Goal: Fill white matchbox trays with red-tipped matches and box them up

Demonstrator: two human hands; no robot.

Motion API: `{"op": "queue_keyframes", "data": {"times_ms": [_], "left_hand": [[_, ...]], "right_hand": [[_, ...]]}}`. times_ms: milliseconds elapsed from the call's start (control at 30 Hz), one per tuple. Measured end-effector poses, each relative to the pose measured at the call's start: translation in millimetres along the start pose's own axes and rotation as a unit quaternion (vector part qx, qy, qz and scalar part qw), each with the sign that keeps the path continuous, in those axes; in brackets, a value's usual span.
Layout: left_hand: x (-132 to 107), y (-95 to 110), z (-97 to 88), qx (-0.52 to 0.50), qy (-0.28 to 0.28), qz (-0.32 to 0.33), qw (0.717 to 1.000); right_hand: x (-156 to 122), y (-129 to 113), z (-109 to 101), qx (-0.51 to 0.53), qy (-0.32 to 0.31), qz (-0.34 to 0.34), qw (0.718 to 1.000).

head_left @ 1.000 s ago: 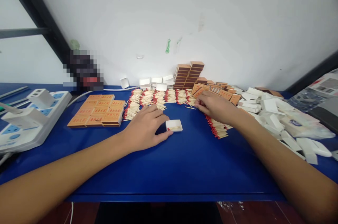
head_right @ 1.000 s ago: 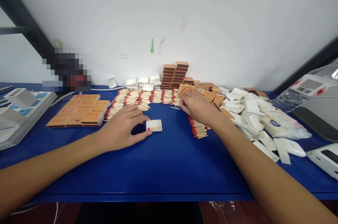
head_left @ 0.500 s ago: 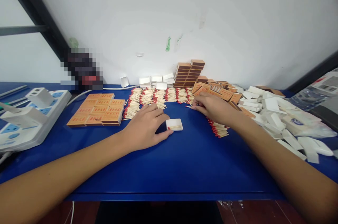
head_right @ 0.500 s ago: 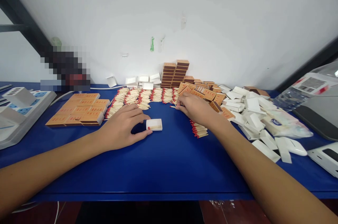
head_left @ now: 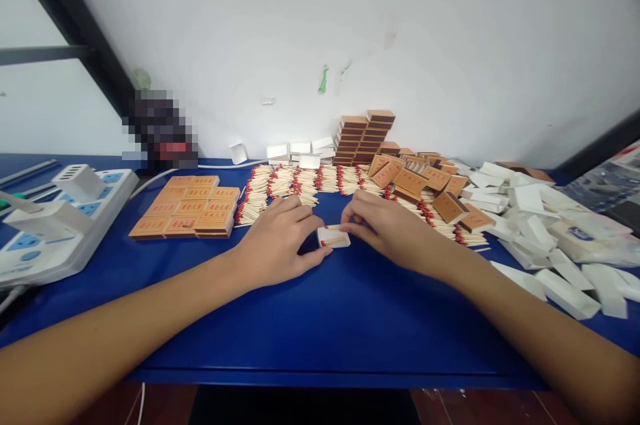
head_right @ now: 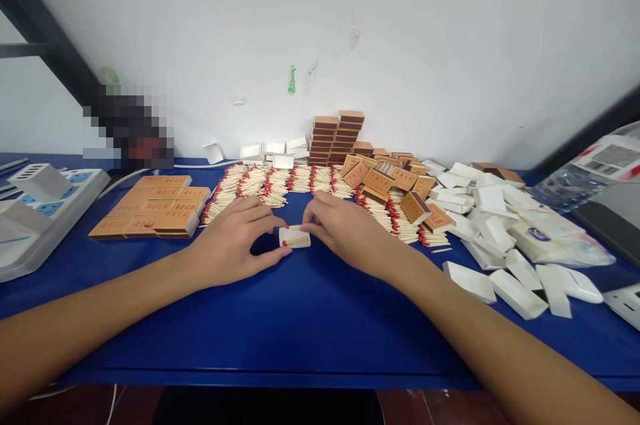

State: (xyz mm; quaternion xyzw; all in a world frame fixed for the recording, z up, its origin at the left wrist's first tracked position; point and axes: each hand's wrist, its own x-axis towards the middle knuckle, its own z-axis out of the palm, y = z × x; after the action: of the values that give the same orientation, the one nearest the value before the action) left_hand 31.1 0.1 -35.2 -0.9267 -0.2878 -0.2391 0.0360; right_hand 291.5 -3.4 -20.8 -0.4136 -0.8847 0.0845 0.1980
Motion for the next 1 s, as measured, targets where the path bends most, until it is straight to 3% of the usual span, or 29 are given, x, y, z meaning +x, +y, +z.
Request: {"op": "queue_keyframes", "data": {"times_ms": [233, 467, 600, 700, 833, 1000], "left_hand": [[1.6, -0.4, -1.1, 0.000, -0.008, -0.005, 1.000], [1.7, 2.9, -1.4, -0.016, -0.006, -0.010, 1.000], [0.4, 2.4, -0.5, -0.020, -0.004, -0.013, 1.000], [-0.1, 1.9, 0.4, -0.019, 0.005, -0.007, 1.000], [0.3, 2.2, 0.2, -0.019, 0.004, -0.005, 1.000], [0.5, 2.4, -0.4, -0.019, -0.003, -0.007, 1.000]], "right_hand": [[-1.8, -7.3, 5.5, -0.043, -0.005, -0.018, 0.999], [-1.0, -9.0, -1.5, 0.031, -0.019, -0.011, 0.999], [2.8, 11.2, -11.7, -0.029, 0.047, 0.061, 0.997], [5.5, 32.9, -14.5, -0.107, 0.093, 0.145, 0.979], [7.9, 46.6, -9.9, -0.159, 0.057, 0.209, 0.963], [9.1, 44.2, -8.7, -0.173, 0.005, 0.223, 0.959]]}}
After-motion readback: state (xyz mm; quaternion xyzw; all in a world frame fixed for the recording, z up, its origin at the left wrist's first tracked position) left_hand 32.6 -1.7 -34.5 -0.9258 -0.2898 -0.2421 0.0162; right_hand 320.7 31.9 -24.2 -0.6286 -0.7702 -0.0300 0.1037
